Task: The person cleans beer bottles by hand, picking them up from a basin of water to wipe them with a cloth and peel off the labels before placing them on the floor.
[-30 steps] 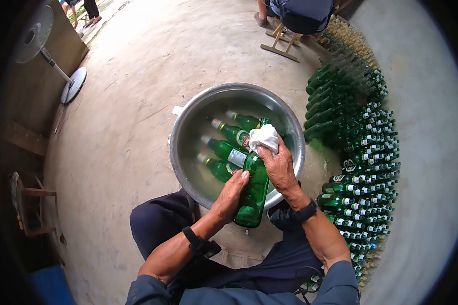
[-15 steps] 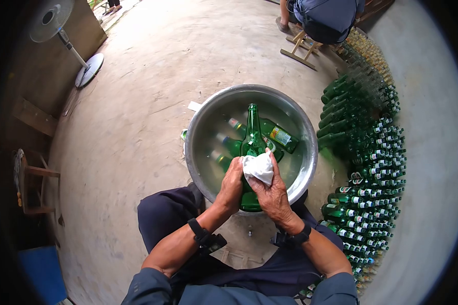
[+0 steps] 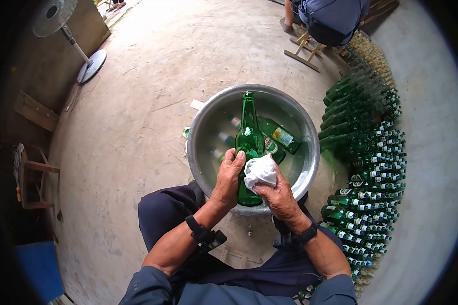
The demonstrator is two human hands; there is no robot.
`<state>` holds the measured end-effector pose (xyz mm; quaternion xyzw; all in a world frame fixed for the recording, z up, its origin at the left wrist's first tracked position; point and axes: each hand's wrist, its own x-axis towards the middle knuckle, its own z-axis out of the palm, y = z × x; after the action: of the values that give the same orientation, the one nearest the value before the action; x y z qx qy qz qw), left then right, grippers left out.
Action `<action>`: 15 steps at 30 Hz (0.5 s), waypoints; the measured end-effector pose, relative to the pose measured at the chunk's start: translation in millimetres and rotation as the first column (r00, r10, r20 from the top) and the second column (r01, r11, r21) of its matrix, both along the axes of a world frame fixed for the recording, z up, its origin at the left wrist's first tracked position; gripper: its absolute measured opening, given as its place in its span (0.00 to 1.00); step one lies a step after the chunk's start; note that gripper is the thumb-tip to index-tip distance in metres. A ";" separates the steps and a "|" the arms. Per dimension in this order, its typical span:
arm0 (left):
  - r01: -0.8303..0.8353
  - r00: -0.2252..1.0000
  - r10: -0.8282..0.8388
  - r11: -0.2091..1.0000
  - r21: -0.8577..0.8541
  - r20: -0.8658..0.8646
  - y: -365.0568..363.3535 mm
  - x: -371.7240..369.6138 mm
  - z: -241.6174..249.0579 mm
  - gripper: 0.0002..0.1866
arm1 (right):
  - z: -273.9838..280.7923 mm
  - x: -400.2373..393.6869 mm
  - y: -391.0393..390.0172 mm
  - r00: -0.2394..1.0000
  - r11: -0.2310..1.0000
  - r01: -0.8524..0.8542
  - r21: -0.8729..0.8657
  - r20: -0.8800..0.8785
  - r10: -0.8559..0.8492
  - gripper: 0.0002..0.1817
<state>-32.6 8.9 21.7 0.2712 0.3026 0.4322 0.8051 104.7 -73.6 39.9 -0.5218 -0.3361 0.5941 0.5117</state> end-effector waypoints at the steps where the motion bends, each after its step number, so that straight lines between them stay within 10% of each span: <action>1: 0.004 1.000 -0.004 1.000 0.021 -0.021 0.6 -1.1 -1.2 0.16 | -1.1 -0.2 -1.5 0.999 1.000 0.002 0.014 -0.045 -0.002 0.50; 7: 0.079 0.991 -0.079 0.997 0.002 0.108 -1.6 -1.7 17.1 0.18 | 3.1 15.1 -3.6 0.986 0.996 -0.079 0.048 -0.141 0.085 0.51; 15: 0.039 0.997 -0.038 0.999 -0.026 0.064 -2.7 -0.2 8.6 0.21 | 1.4 -0.7 10.9 0.989 0.990 0.136 -0.040 0.059 -0.134 0.24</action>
<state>-32.8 6.1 30.3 0.2520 0.2776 0.4208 0.8261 103.9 -62.7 41.3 -0.5709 -0.3014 0.5504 0.5295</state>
